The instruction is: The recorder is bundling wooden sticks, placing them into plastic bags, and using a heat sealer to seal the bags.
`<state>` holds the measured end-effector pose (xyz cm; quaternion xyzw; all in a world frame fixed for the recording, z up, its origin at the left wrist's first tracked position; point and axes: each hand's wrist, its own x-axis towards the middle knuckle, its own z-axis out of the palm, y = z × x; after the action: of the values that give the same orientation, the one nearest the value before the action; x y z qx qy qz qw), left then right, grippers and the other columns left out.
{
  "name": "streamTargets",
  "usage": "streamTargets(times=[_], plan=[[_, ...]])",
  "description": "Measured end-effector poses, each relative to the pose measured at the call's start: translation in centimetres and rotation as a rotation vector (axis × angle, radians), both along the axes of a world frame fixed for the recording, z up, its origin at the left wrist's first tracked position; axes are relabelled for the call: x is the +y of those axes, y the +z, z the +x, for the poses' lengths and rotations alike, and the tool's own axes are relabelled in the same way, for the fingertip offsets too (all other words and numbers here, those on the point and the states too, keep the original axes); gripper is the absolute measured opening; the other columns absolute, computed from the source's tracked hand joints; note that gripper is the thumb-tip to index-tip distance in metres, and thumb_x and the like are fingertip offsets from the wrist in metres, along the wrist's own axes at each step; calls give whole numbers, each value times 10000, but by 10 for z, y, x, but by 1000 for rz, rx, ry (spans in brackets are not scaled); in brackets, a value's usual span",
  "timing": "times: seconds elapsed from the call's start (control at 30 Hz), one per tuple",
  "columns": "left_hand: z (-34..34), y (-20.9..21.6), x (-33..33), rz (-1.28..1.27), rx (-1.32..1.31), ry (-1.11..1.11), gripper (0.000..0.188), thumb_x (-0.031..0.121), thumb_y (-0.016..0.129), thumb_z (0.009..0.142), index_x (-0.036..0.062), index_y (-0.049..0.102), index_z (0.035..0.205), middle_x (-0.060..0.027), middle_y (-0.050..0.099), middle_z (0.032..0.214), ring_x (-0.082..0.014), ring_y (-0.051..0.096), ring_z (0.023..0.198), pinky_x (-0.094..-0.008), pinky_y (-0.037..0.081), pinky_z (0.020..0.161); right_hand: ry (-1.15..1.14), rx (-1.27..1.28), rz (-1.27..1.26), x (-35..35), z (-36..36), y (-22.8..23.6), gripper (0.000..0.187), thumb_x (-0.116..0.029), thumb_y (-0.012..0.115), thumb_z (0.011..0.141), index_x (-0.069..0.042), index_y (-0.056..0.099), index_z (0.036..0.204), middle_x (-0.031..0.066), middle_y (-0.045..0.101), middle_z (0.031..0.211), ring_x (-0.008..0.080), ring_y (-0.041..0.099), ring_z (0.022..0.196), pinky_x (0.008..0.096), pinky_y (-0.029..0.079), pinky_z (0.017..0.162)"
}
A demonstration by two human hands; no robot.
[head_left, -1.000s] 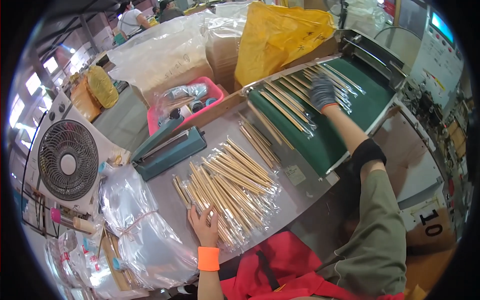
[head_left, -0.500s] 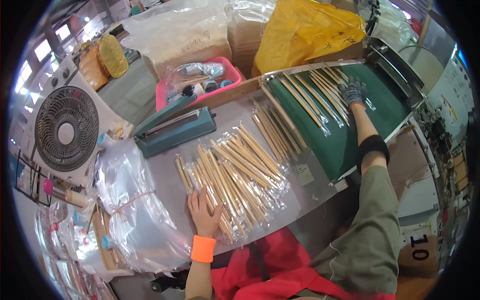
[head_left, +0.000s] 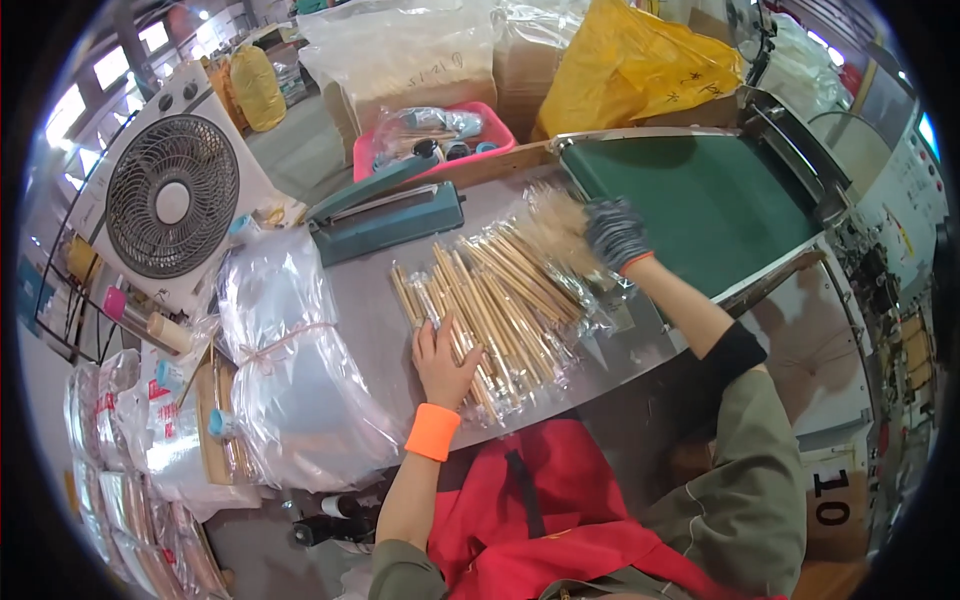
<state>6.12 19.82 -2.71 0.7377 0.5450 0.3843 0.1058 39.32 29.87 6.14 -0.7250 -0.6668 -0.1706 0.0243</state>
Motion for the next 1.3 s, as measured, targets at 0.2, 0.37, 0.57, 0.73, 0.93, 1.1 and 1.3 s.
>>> streamTargets(times=[0.2,0.37,0.57,0.73,0.93,1.1,1.3], plan=[[9,24,-10,-102,-299,-65,805,281,712,734,12,293,1366,-207,367,1329,-334,319,1253,-408,276,1035,-140,458,-200,41,-4,-18,613,-540,453,839,2,606,1081,263,557,1133,391,519,1088,439,391,947],[-48,51,-14,-685,-1035,25,855,260,694,782,-22,182,1406,-182,317,1380,-276,310,1282,-429,289,1030,152,983,-216,24,-69,-1,744,-579,625,727,8,525,1173,217,577,1137,338,549,1062,399,421,911],[-11,51,1,-575,-1155,-248,825,131,728,741,-18,207,1363,-133,472,1205,-223,471,1129,-356,351,991,291,2003,-681,-62,-183,-48,710,-425,730,722,-25,473,1250,98,576,1116,173,546,986,305,441,880],[-31,30,-93,-512,-1060,-78,893,139,758,707,6,182,1377,-128,415,1285,-234,441,1178,-362,376,989,306,1675,-252,-185,-209,-45,649,-346,656,804,2,404,1291,150,537,1191,242,515,1091,331,403,939],[-57,33,-202,-771,-1159,-187,960,120,738,730,64,81,1429,-101,357,1359,-217,408,1219,-345,347,1012,-81,2077,-594,-304,-190,-96,505,-226,560,887,-17,394,1315,108,488,1262,219,444,1186,314,324,1025],[-63,44,-192,-940,-1034,-367,904,137,729,753,40,119,1414,-90,389,1345,-193,378,1246,-330,312,1029,528,1487,-519,-251,-161,-57,551,-279,604,857,-23,411,1305,77,490,1254,179,431,1173,307,335,1005],[-40,26,-170,-852,-1055,-534,880,32,736,731,-10,124,1363,-111,411,1316,-193,399,1227,-330,339,1012,758,1204,-675,-211,-183,-21,776,-404,705,731,-41,381,1335,178,377,1365,298,361,1273,350,320,1038]])
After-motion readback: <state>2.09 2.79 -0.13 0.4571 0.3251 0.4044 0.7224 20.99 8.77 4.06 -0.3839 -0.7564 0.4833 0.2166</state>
